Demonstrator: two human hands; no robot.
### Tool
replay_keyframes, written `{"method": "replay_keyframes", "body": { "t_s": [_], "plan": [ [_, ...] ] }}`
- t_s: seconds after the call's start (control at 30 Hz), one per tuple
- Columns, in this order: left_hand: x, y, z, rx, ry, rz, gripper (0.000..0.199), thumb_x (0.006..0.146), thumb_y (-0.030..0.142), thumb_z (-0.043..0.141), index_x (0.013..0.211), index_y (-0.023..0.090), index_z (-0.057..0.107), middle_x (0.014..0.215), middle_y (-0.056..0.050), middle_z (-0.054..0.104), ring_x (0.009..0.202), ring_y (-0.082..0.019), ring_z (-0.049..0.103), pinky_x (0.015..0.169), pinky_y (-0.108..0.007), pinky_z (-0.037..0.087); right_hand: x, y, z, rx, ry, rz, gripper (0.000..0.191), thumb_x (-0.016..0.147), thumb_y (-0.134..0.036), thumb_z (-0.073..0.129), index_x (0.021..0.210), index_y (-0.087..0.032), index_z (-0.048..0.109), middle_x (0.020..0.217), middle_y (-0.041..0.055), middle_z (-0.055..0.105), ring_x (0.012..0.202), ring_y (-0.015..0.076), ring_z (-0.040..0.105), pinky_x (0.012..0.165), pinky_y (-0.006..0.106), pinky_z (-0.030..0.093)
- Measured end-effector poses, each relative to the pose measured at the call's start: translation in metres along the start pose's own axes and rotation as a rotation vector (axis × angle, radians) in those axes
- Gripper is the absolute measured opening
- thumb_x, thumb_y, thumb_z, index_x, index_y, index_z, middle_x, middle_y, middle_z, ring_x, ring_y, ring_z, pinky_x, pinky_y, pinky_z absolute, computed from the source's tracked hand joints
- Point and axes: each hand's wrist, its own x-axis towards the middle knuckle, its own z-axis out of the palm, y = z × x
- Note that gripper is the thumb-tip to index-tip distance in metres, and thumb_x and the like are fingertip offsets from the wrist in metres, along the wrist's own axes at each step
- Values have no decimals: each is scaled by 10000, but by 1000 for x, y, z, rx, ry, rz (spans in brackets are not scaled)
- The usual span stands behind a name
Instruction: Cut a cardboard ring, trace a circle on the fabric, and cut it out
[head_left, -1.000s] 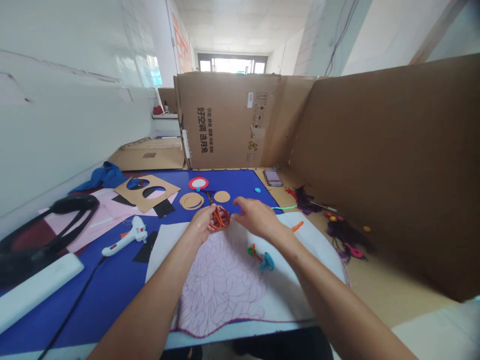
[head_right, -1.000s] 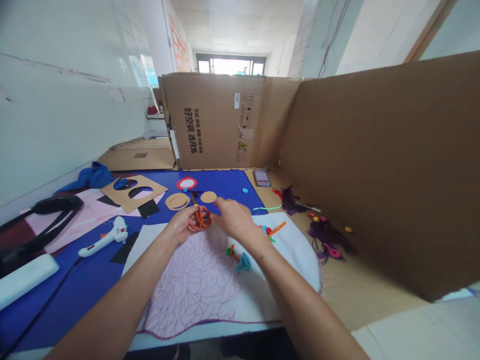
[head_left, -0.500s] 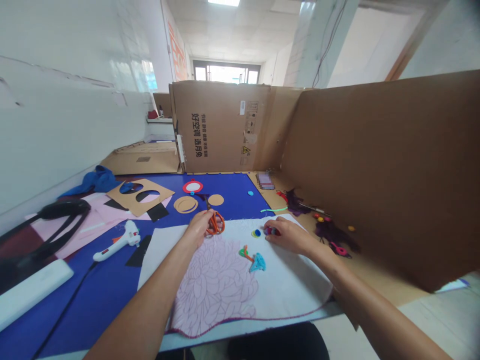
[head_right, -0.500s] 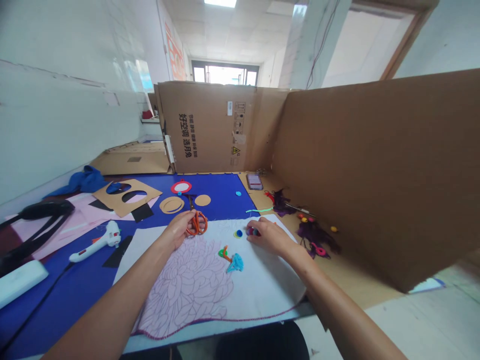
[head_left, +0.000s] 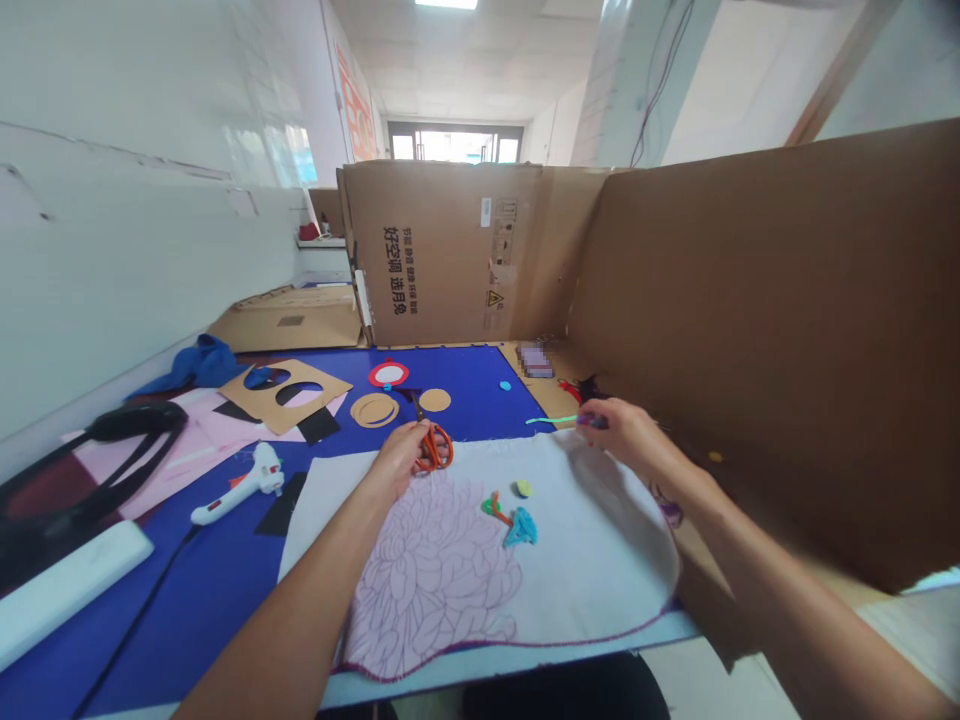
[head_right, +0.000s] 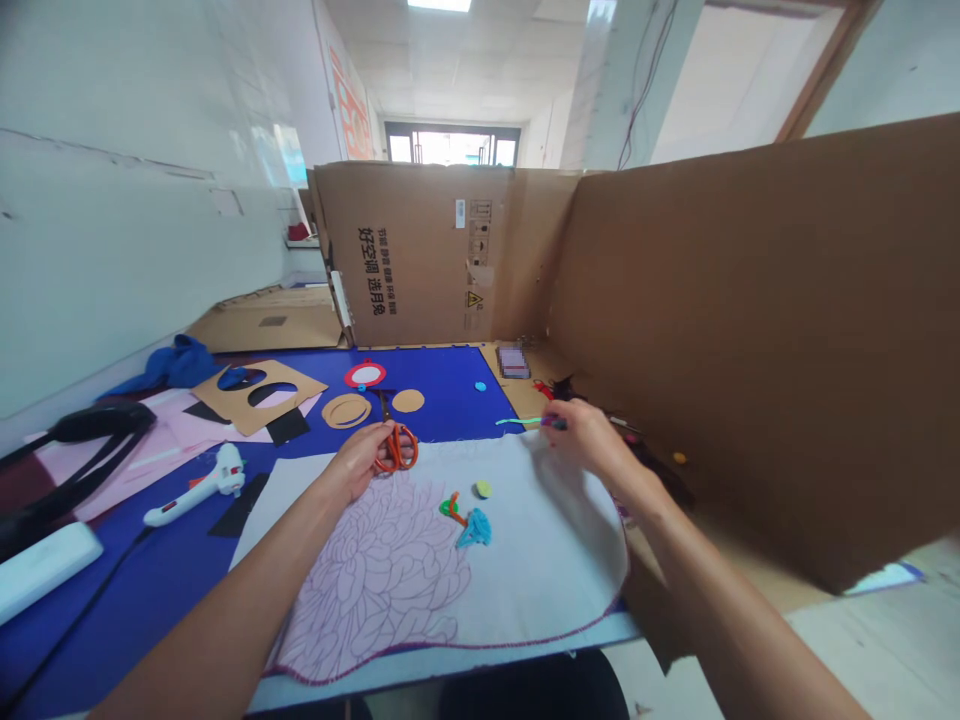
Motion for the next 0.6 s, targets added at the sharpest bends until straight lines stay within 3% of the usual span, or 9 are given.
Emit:
{"method": "replay_keyframes", "body": {
  "t_s": [0.1, 0.2, 0.27, 0.33, 0.4, 0.53, 0.6],
  "plan": [
    [-1, 1, 1, -2, -2, -4, 230, 1068, 303, 582, 934, 155, 696, 829, -82, 787, 635, -164, 743, 491, -225, 466, 7, 29, -16, -159, 10, 147, 271, 962, -334, 663, 1158, -204, 798, 1015, 124, 721, 877, 281, 712, 772, 332, 491],
    [-1, 1, 1, -6, -9, -3, 231, 1068, 289, 578, 924, 153, 697, 824, -80, 781, 636, -163, 742, 508, -232, 490, 4, 27, -17, -297, 33, 273, 471, 966, -405, 679, 1399, -225, 723, 1209, 195, 712, 874, 327, 731, 712, 370, 498],
    [0, 0, 1, -7, -12, -3, 237, 1072, 286, 570, 921, 156, 697, 817, -76, 777, 634, -163, 742, 513, -235, 499, -3, 7, -8, -193, 28, 153, 443, 993, -379, 653, 1401, -216, 715, 1242, 185, 721, 929, 306, 734, 770, 364, 520],
    [1, -1, 1, -6, -15, -3, 244, 1075, 291, 565, 917, 161, 698, 816, -76, 778, 635, -164, 744, 504, -232, 490, -11, -22, 3, 54, -154, -10, 329, 1001, -339, 642, 1290, -238, 763, 1130, 109, 769, 930, 253, 734, 830, 325, 531],
    [2, -2, 0, -4, -17, -1, 241, 1070, 297, 575, 914, 163, 702, 821, -81, 783, 640, -166, 748, 494, -227, 478, -22, -53, 13, 204, -324, -132, 330, 1002, -409, 663, 1279, -266, 772, 1122, 78, 776, 948, 245, 729, 844, 322, 536],
    [6, -6, -1, -2, -26, 11, 228, 1047, 310, 614, 912, 157, 715, 836, -94, 790, 645, -171, 752, 494, -225, 481, -43, -100, 21, 201, -448, -191, 637, 922, -670, 748, 1439, -302, 702, 1239, 118, 698, 969, 274, 719, 864, 361, 530],
    [7, -7, -1, -4, -30, 18, 227, 1042, 318, 623, 915, 155, 717, 840, -97, 790, 641, -170, 750, 487, -223, 480, -51, -113, 22, 157, -477, -190, 701, 885, -684, 788, 1465, -302, 681, 1253, 122, 666, 927, 271, 714, 847, 364, 521]
  ]
}}
